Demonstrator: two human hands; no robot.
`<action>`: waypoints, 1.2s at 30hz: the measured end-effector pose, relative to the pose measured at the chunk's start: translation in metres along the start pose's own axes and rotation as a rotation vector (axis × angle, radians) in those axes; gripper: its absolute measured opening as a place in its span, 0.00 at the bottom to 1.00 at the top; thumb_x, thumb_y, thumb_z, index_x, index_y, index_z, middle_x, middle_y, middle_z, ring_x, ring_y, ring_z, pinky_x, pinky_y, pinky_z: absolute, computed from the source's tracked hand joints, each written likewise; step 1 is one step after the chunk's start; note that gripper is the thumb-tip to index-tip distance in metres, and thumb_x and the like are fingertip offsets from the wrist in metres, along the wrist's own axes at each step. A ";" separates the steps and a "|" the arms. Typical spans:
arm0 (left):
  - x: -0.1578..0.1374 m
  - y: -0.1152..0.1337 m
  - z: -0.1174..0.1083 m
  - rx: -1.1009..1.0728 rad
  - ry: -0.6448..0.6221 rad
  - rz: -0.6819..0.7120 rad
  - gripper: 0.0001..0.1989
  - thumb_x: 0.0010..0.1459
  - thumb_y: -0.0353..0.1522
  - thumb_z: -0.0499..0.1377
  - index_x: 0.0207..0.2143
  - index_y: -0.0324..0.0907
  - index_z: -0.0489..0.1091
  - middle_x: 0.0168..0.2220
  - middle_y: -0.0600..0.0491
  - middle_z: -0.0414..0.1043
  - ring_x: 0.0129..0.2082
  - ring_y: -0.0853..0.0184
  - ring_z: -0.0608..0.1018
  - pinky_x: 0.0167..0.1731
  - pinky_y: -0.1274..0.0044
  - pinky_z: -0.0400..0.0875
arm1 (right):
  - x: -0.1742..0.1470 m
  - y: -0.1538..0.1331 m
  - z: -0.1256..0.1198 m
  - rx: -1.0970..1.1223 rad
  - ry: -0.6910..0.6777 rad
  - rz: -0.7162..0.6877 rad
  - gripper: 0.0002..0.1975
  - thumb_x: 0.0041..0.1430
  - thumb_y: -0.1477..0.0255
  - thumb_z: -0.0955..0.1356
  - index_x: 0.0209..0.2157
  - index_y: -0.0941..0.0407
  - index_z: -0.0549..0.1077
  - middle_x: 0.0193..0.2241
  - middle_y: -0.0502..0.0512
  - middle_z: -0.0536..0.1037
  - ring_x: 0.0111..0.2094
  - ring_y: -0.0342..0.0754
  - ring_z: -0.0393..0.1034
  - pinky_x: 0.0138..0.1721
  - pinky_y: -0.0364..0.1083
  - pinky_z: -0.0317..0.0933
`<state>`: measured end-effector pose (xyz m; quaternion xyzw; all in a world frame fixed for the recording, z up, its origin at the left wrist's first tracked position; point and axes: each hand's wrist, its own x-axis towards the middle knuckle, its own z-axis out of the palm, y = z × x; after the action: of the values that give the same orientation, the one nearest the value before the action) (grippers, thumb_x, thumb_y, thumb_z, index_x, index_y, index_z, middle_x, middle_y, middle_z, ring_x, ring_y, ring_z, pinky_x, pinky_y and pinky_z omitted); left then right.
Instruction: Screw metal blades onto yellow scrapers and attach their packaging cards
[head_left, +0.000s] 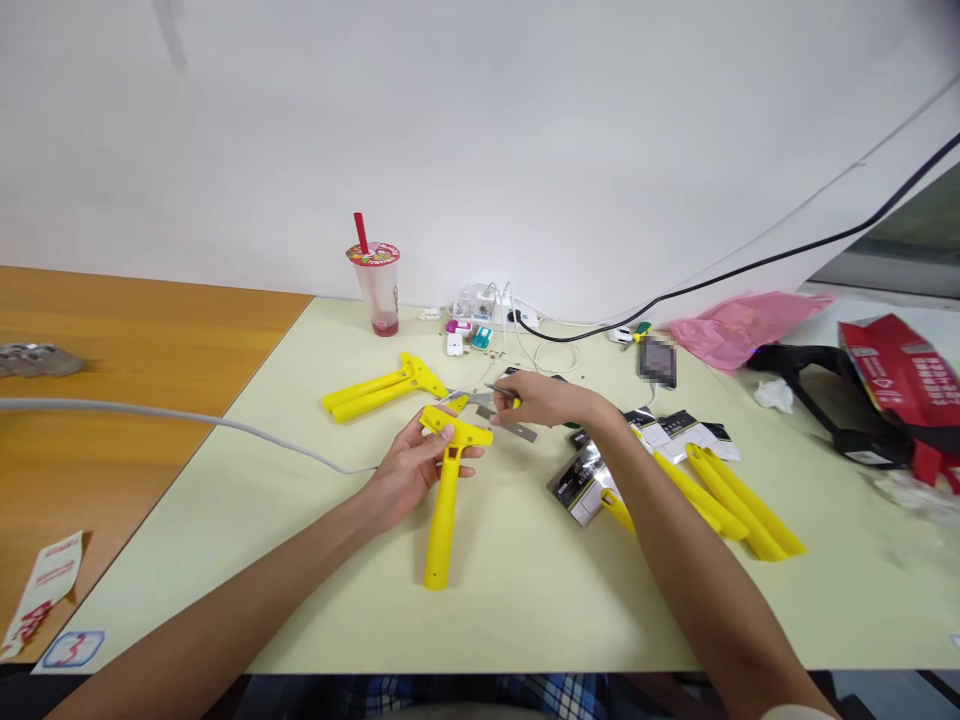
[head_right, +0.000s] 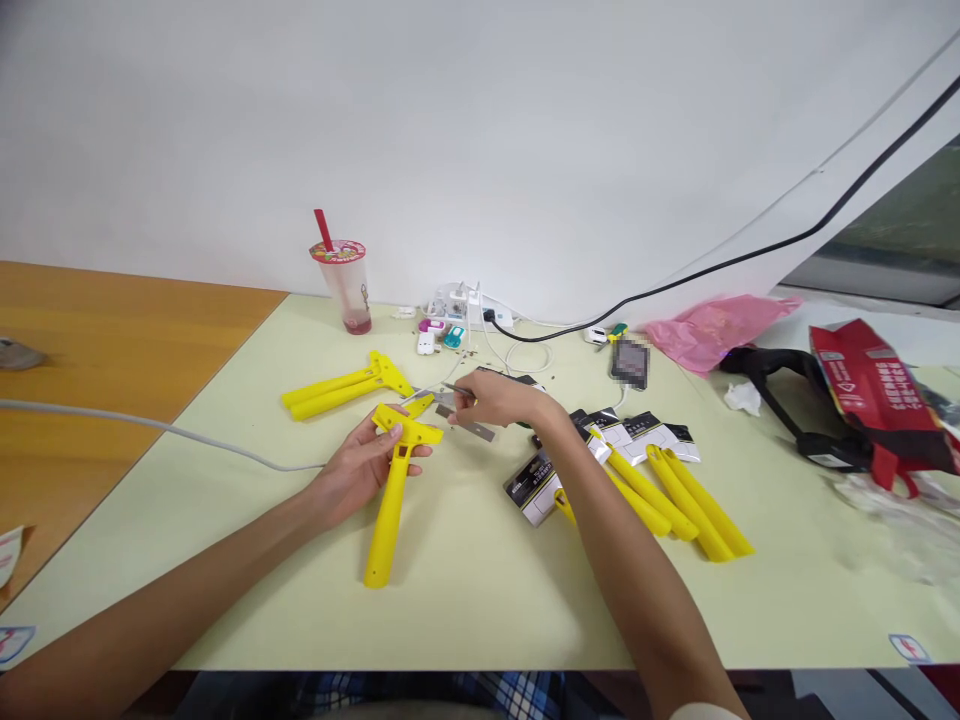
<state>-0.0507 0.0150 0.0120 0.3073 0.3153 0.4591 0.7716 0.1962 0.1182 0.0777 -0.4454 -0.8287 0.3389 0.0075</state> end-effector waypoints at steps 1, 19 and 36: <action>0.000 0.000 0.000 0.005 0.003 -0.006 0.18 0.64 0.36 0.72 0.51 0.45 0.70 0.50 0.46 0.82 0.46 0.56 0.89 0.40 0.72 0.85 | -0.004 -0.004 -0.004 0.035 0.069 -0.015 0.15 0.60 0.58 0.74 0.34 0.55 0.75 0.30 0.50 0.77 0.28 0.44 0.65 0.28 0.44 0.56; -0.005 -0.004 0.005 0.081 -0.083 -0.108 0.20 0.65 0.37 0.71 0.55 0.41 0.73 0.56 0.38 0.82 0.47 0.53 0.89 0.40 0.71 0.86 | -0.013 -0.035 0.010 0.251 0.317 -0.160 0.13 0.61 0.60 0.75 0.34 0.57 0.81 0.27 0.49 0.77 0.26 0.42 0.64 0.28 0.45 0.56; -0.003 -0.008 0.003 0.095 -0.122 -0.126 0.17 0.64 0.39 0.73 0.48 0.37 0.80 0.53 0.36 0.83 0.44 0.56 0.88 0.40 0.71 0.85 | -0.005 -0.040 0.028 0.243 0.240 -0.167 0.15 0.64 0.57 0.72 0.34 0.56 0.78 0.25 0.46 0.70 0.27 0.42 0.58 0.28 0.46 0.52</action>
<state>-0.0455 0.0083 0.0080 0.3503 0.3077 0.3745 0.8015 0.1608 0.0841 0.0807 -0.4081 -0.8088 0.3794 0.1880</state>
